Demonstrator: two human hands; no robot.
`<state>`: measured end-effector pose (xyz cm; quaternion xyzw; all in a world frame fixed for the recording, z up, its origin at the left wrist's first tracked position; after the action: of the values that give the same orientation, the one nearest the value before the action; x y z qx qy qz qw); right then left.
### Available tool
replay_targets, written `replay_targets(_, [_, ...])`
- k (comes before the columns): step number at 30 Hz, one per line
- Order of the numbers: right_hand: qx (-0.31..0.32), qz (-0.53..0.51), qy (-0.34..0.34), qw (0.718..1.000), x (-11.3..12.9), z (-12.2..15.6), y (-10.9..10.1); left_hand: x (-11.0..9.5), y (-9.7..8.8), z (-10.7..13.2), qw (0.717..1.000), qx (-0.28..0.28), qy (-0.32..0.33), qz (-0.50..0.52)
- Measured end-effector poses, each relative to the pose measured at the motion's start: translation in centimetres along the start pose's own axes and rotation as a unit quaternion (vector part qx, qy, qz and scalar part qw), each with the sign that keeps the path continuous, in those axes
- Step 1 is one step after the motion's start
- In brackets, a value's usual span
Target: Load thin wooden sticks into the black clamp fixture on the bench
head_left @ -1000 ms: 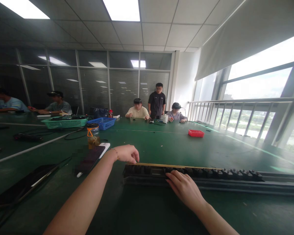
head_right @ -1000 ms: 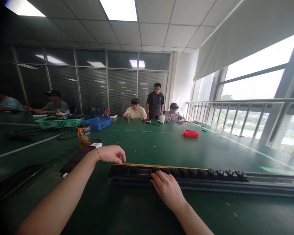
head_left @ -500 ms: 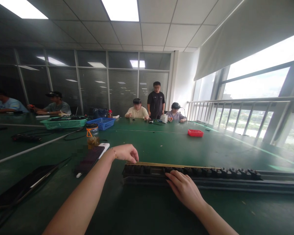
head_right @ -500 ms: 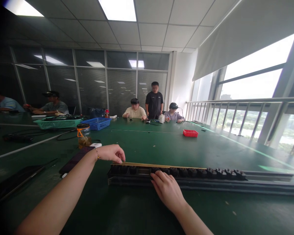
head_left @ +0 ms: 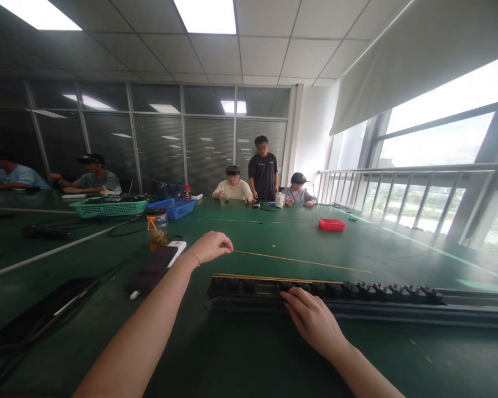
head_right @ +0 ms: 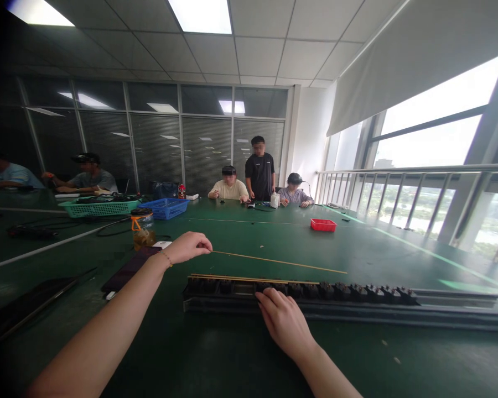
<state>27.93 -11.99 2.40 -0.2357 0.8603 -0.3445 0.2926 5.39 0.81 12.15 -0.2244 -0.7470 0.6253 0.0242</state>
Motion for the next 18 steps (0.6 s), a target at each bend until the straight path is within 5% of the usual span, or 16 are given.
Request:
replay_targets(10, [-0.004,-0.004,0.007,1.000,-0.1,0.0,-0.3,4.8,8.6,-2.8,0.996,-0.038,-0.062,-0.055])
replay_targets(18, [0.005,-0.010,0.007,1.000,-0.1,0.1,-0.1,5.5,11.1,-2.7,0.994,0.012,-0.061,-0.090])
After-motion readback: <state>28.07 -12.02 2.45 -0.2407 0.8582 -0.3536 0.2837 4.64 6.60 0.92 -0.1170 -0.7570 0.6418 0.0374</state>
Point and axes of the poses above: each hand's wrist, its own z-axis away from the middle knuckle, its own y-axis out of the palm, x = y × z, the point moved 5 cm from there along -z, towards the middle knuckle, and after that the axes turned 15 degrees about -y, right-handed, at the moved point
